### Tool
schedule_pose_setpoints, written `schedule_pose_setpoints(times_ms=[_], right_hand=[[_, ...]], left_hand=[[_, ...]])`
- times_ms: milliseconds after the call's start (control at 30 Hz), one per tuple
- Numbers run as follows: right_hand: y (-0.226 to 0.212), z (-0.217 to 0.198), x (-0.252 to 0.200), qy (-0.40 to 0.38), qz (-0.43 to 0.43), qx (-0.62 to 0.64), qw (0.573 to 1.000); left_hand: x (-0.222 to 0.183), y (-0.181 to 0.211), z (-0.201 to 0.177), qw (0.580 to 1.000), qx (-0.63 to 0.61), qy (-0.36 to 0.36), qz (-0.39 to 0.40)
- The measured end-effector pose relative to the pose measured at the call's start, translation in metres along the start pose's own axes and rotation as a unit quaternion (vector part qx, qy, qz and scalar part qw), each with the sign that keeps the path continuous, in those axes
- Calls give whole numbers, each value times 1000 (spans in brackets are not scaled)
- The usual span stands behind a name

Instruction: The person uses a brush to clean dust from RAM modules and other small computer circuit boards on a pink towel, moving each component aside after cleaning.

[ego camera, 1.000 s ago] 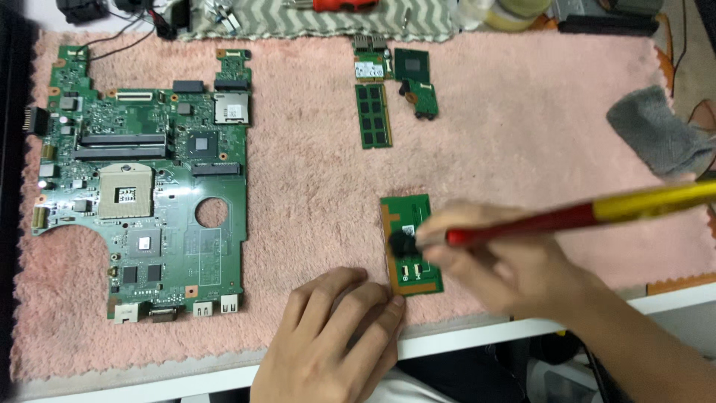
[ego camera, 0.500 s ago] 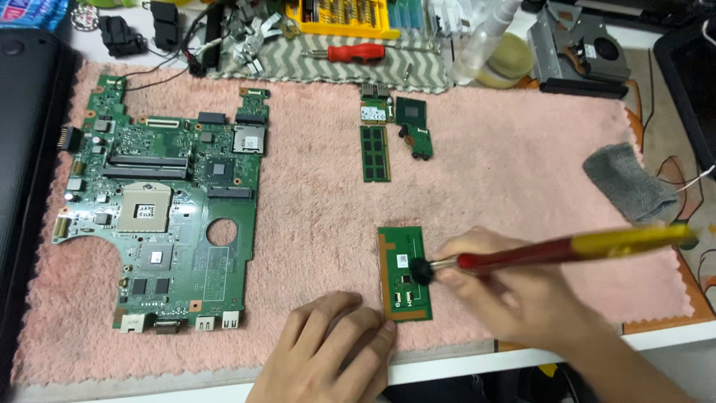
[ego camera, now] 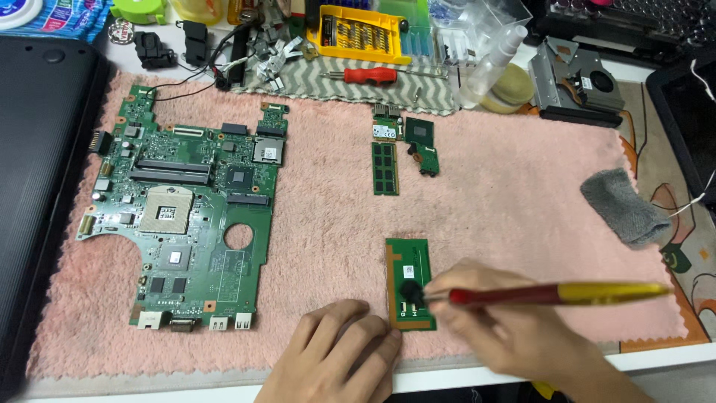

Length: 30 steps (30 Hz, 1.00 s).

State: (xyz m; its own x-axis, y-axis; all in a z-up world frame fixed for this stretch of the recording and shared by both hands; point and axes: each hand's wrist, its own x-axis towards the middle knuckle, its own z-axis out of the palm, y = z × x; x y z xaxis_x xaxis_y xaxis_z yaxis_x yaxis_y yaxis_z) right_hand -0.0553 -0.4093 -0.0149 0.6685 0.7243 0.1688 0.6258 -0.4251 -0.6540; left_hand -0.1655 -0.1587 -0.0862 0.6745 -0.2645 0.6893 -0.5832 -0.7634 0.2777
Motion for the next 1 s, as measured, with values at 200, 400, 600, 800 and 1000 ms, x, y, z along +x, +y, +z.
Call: schedule_pose_setpoints(times_ms=[200, 400, 600, 800, 1000], right_hand=[[-13, 12, 17, 21, 8, 61, 998], [-2, 8, 14, 71, 9, 1, 997], [-2, 10, -1, -5, 98, 56, 994], [-13, 25, 9, 68, 20, 56, 996], [-16, 13, -5, 38, 74, 19, 996]], left_hand=[[1, 0, 0, 1000, -3, 4, 1], [1, 0, -3, 1000, -19, -9, 5], [5, 1, -8, 1000, -20, -13, 5], [1, 0, -10, 998, -50, -43, 3], [5, 0, -12, 998, -51, -28, -1]])
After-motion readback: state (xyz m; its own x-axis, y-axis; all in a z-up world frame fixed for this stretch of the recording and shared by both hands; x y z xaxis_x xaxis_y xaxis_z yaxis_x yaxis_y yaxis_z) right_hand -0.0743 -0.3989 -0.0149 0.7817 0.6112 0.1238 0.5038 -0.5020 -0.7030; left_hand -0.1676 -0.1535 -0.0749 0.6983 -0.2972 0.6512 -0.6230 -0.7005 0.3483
